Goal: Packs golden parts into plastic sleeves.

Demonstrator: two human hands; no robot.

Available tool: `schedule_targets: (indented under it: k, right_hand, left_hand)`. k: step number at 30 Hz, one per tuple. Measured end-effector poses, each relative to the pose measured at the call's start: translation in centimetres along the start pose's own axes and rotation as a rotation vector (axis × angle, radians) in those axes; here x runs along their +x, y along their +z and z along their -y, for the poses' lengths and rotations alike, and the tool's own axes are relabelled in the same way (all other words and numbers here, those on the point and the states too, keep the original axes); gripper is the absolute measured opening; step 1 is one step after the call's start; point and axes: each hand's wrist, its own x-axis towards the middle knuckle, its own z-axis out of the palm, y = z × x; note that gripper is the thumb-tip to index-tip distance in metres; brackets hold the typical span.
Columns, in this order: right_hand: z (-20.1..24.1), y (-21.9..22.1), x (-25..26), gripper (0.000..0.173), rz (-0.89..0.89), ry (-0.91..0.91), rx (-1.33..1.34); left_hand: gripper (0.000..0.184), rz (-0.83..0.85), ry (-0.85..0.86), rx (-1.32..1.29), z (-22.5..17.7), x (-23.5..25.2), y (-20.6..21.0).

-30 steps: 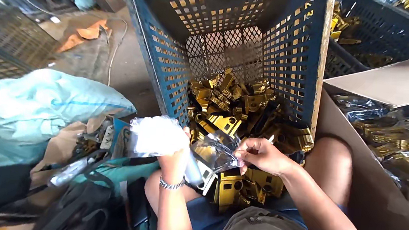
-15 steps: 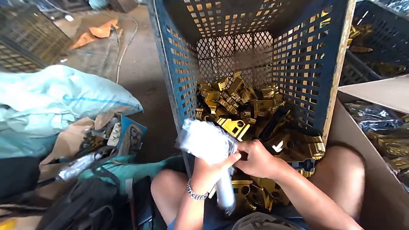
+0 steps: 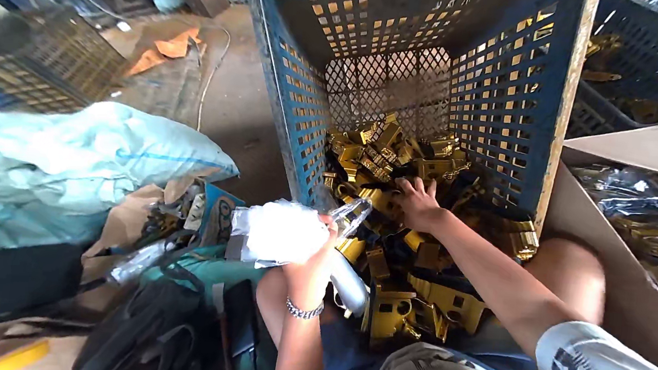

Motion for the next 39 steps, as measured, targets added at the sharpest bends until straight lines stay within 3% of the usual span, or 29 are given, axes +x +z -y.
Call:
schedule_targets:
  k: [3, 5, 8, 10, 12, 13, 15, 16, 19, 21, 22, 25, 29, 32, 35, 37, 39]
  right_hand:
    - [-0.8, -0.1, -1.2, 0.036, -0.028, -0.054, -0.011]
    - [-2.0, -0.5, -3.3, 0.037, -0.12, -0.066, 0.265]
    - [-2.6, -0.5, -7.5, 0.043, -0.343, 0.038, 1.151]
    - [-2.3, -1.4, -9.7, 0.067, -0.437, 0.122, 1.805]
    - [-2.5, -2.6, -10.6, 0.084, -0.486, -0.041, 2.206]
    - [-2.5, -3.4, -10.8, 0.078, -0.494, -0.163, 2.276]
    - [-1.7, -5.3, -11.4, 0.033, -0.598, -0.262, 2.057]
    - [-1.4, -6.0, -11.9, 0.028, -0.61, -0.28, 1.842]
    - [-1.6, -5.6, -13.4, 0.059, -0.304, -0.414, 1.337]
    - [-0.4, -3.4, -13.3, 0.05, -0.093, -0.42, 1.182]
    - [0.4, -2.1, -12.9, 0.047, -0.109, -0.4, 1.124]
    - [2.9, 0.8, -11.2, 0.041, -0.498, -0.295, 0.717]
    - [4.8, 0.9, -11.6, 0.047, -0.26, -0.268, 0.322]
    - [4.2, 0.2, -10.5, 0.056, -0.238, -0.255, 0.338]
    - [3.4, 0.3, -8.3, 0.082, -0.155, -0.199, 0.755]
    - [2.7, -0.5, -8.9, 0.082, -0.007, -0.177, 1.088]
    - [1.8, -0.2, -9.9, 0.059, -0.013, -0.189, 1.302]
  left_hand:
    - [0.032, -0.015, 0.017, -0.012, -0.1, -0.4, 0.2]
    - [0.034, -0.04, 0.019, -0.014, 0.0, -0.8, 0.6]
    - [0.041, -0.068, -0.009, -0.011, -0.2, -1.4, 1.5]
    - [0.047, -0.046, -0.019, 0.001, 0.3, -1.7, 2.1]
    - [0.054, -0.031, -0.045, 0.023, 0.5, -1.8, 2.9]
    - [0.056, -0.025, -0.066, 0.024, 0.3, -1.9, 3.3]
    - [0.055, -0.013, -0.092, 0.022, -0.2, -2.1, 3.5]
    - [0.054, -0.002, -0.078, 0.027, -0.2, -2.0, 3.5]
    - [0.053, 0.022, -0.053, 0.016, -0.2, -1.8, 2.9]
    - [0.051, 0.061, -0.144, -0.044, -0.6, -2.1, 3.1]
    - [0.049, 0.085, -0.225, -0.077, -1.2, -2.5, 3.5]
    - [0.033, 0.089, -0.301, -0.165, -2.6, -3.2, 4.9]
    - [0.03, 0.162, -0.102, 0.035, -2.6, -3.9, 4.2]
    - [0.039, 0.287, 0.163, 0.297, -1.6, -4.4, 3.9]
    - [0.044, 0.338, 0.335, 0.481, -0.4, -4.3, 5.0]
    - [0.047, 0.212, 0.027, 0.429, -0.7, -3.2, 5.5]
    - [0.049, 0.123, -0.181, 0.226, -0.7, -2.0, 5.3]
